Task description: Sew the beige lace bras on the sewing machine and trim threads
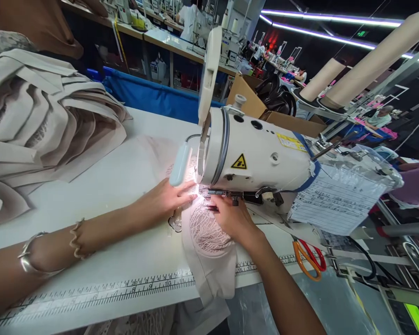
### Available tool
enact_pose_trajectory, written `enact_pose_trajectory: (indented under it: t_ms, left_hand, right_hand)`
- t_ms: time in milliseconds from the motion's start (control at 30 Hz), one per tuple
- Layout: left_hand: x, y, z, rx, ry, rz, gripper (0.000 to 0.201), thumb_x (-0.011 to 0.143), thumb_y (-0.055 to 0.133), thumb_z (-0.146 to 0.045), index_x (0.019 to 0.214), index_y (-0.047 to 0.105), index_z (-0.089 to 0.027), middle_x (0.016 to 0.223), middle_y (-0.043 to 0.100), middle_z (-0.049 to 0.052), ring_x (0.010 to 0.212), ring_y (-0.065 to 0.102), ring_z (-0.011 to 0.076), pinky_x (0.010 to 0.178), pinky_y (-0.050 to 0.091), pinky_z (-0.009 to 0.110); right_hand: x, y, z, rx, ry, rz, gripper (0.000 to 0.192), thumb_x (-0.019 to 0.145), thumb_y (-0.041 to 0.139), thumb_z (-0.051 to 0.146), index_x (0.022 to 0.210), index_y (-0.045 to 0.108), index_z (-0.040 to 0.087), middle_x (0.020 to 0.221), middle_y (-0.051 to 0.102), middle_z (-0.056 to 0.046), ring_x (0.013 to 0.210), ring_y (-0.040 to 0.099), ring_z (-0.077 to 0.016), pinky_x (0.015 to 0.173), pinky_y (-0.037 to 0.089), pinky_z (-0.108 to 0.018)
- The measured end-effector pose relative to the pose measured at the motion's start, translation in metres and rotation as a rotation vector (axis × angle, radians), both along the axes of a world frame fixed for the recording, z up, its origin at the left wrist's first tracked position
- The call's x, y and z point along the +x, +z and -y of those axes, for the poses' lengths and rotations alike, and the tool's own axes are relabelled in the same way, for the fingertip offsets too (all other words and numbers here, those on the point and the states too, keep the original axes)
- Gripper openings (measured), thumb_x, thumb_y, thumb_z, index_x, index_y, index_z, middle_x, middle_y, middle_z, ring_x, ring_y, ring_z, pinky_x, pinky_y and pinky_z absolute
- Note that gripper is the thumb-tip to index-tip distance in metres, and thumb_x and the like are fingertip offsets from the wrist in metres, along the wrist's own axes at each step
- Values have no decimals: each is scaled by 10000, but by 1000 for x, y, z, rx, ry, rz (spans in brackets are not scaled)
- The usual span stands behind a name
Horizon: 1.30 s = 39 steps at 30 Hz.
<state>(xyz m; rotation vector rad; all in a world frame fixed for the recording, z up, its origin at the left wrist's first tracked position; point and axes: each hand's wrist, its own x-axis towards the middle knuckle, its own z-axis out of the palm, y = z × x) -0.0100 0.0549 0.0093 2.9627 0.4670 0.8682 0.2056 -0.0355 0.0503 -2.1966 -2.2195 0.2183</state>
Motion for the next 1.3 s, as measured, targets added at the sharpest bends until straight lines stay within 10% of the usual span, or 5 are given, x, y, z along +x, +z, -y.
enact_pose_trajectory:
  t_ms: [200, 433, 800, 1300]
  left_hand:
    - [10, 12, 47, -14, 129, -217, 464, 945, 566, -536, 835, 648, -93, 867, 670, 156, 869, 621, 293, 781, 520, 441]
    - [12, -4, 62, 182, 155, -336, 466, 904, 422, -51, 1338, 491, 104, 1325, 590, 341, 1240, 605, 405, 1049, 479, 535]
    - [4, 1, 50, 163, 72, -361, 481, 884, 403, 6, 1355, 495, 43, 1340, 608, 264, 1291, 573, 350, 1109, 460, 503]
    - [-6, -1, 17, -19, -64, -207, 385, 950, 341, 15, 1221, 596, -86, 1223, 684, 161, 1174, 617, 248, 963, 520, 394]
  right_hand:
    - [4, -19, -7, 71, -174, -203, 146, 820, 709, 346, 870, 606, 254, 857, 683, 1, 840, 625, -218, 723, 461, -297]
    - [6, -33, -6, 265, -122, -45, 155, 910, 596, 178, 988, 713, 241, 967, 762, -89, 902, 680, -255, 755, 491, -331]
    - [15, -31, 11, 383, 316, -6, 589, 776, 442, -53, 1185, 711, 273, 928, 710, -4, 798, 652, -135, 621, 462, -206]
    - [9, -30, 9, 355, 321, 68, 553, 830, 472, 9, 1281, 682, 250, 941, 719, -40, 803, 653, -174, 655, 499, -243]
